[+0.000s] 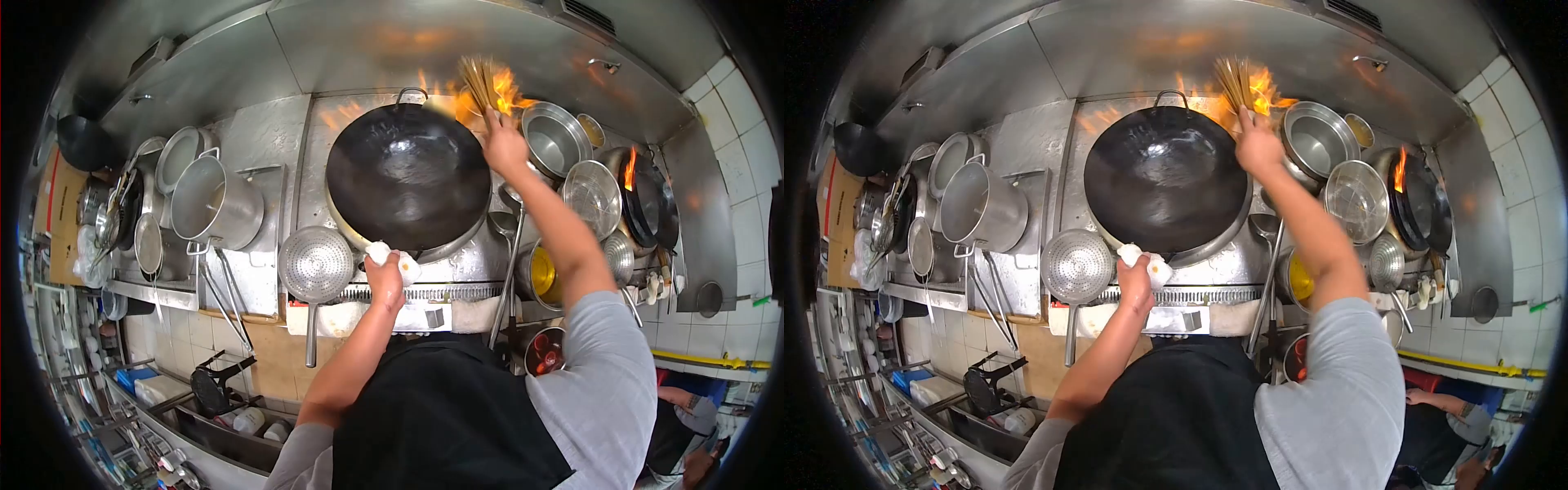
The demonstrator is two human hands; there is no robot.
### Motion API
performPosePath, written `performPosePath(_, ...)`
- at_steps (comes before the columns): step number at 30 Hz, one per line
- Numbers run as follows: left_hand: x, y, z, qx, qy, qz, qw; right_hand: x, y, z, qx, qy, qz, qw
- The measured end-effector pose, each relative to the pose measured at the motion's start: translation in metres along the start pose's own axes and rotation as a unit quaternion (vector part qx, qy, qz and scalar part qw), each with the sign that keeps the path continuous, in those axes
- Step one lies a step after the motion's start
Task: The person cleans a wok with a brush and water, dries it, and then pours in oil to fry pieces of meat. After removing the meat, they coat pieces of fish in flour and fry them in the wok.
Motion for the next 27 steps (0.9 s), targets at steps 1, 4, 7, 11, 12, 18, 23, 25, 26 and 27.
performPosePath(1,0.0,0.0,0.0,0.004,0.002,0.001,1.0,0.021,0.001,0.006,-0.058,0.037,0.049,0.996)
performPosePath(4,0.003,0.003,-0.001,-0.001,0.01,-0.004,1.0,0.069,-0.044,0.071,0.208,0.072,0.014,0.975)
performPosePath(7,0.006,0.005,-0.002,0.002,-0.002,-0.009,1.0,0.132,-0.111,0.045,0.319,0.311,-0.159,0.881)
performPosePath(11,-0.006,-0.004,-0.004,0.005,0.022,-0.014,1.0,0.111,-0.113,-0.014,0.492,0.428,-0.109,0.75)
performPosePath(12,-0.006,-0.004,-0.005,0.006,0.022,-0.011,1.0,0.093,-0.091,-0.024,0.544,0.32,-0.053,0.774)
performPosePath(18,0.0,-0.013,-0.006,-0.018,0.026,0.021,0.999,0.018,0.025,0.036,0.051,0.005,0.047,0.998)
performPosePath(23,-0.001,-0.006,0.002,-0.027,0.008,-0.017,0.999,0.11,-0.027,0.073,0.241,0.069,-0.019,0.968)
performPosePath(25,-0.006,-0.009,0.005,-0.021,-0.001,-0.027,0.999,0.142,-0.083,0.083,0.302,0.342,-0.199,0.867)
performPosePath(26,-0.008,-0.009,0.003,-0.007,-0.001,-0.029,1.0,0.154,-0.113,0.075,0.255,0.399,-0.208,0.856)
performPosePath(27,-0.008,-0.01,0.0,0.006,0.002,-0.033,0.999,0.163,-0.132,0.064,0.21,0.455,-0.215,0.838)
Point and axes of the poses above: each hand's wrist, its own y-axis towards the middle knuckle, its own z-axis out of the palm, x = y × z, the point moved 1 cm from there along y, towards the middle knuckle, and after that the axes turned 5 degrees about -x, right-handed, at the moved point
